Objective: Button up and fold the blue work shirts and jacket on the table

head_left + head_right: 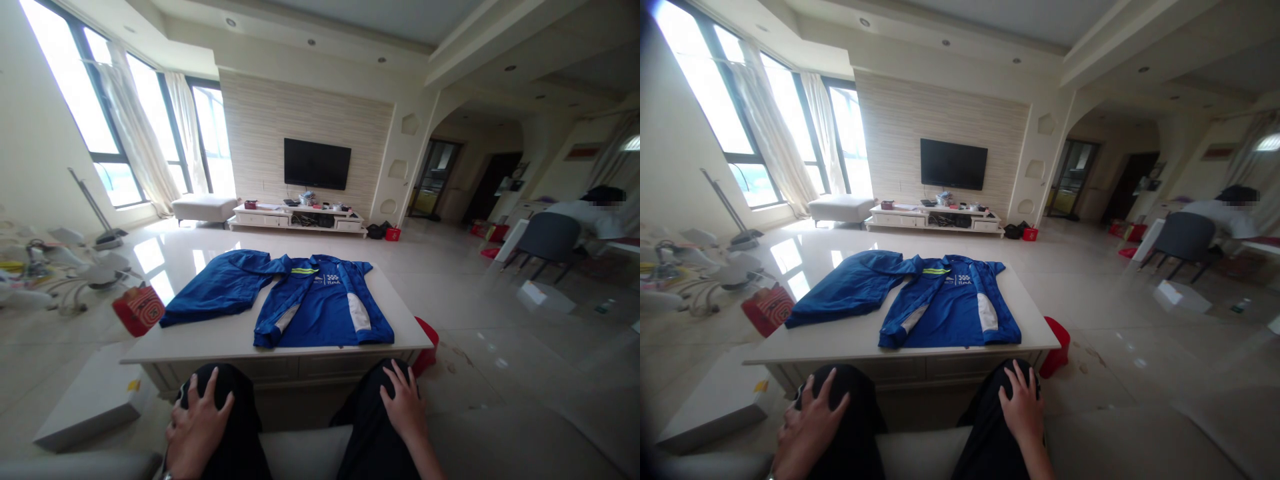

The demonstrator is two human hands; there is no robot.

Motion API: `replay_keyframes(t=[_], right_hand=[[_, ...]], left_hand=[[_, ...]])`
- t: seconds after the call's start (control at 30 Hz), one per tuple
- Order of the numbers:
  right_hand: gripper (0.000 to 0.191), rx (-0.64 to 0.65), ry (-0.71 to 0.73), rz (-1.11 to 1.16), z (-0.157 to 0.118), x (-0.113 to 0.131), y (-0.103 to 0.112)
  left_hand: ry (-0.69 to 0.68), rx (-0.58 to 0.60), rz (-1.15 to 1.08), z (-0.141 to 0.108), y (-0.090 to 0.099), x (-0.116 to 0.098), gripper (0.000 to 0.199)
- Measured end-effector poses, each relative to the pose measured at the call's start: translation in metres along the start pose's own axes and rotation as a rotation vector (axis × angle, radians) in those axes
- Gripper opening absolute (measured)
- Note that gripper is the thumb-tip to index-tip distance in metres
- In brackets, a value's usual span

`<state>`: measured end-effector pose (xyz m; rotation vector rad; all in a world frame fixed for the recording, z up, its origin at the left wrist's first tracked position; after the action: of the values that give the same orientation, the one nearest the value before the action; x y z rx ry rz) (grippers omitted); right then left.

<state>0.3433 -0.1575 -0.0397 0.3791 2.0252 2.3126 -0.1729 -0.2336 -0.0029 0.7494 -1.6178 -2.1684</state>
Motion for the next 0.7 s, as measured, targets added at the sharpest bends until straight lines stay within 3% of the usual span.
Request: replay_keyframes(t=[0.7], right_hand=[[0.054, 0.008, -0.001, -0.013, 0.0002, 0.0005, 0.0009]], left_hand=[[0.016, 0.029, -0.019, 0.0034, -0.0062, 0.005, 0.067]])
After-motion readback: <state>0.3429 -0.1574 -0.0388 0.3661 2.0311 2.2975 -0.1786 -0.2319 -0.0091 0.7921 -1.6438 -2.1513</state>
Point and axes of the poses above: each hand's wrist, its own z-axis towards the middle knuckle, its own y-axis out of the back of the hand, x = y × z, the point moved 8 cm from there along z, towards the middle knuckle, and after that the axes turned 1 degree about -z, right-handed, at the moved point
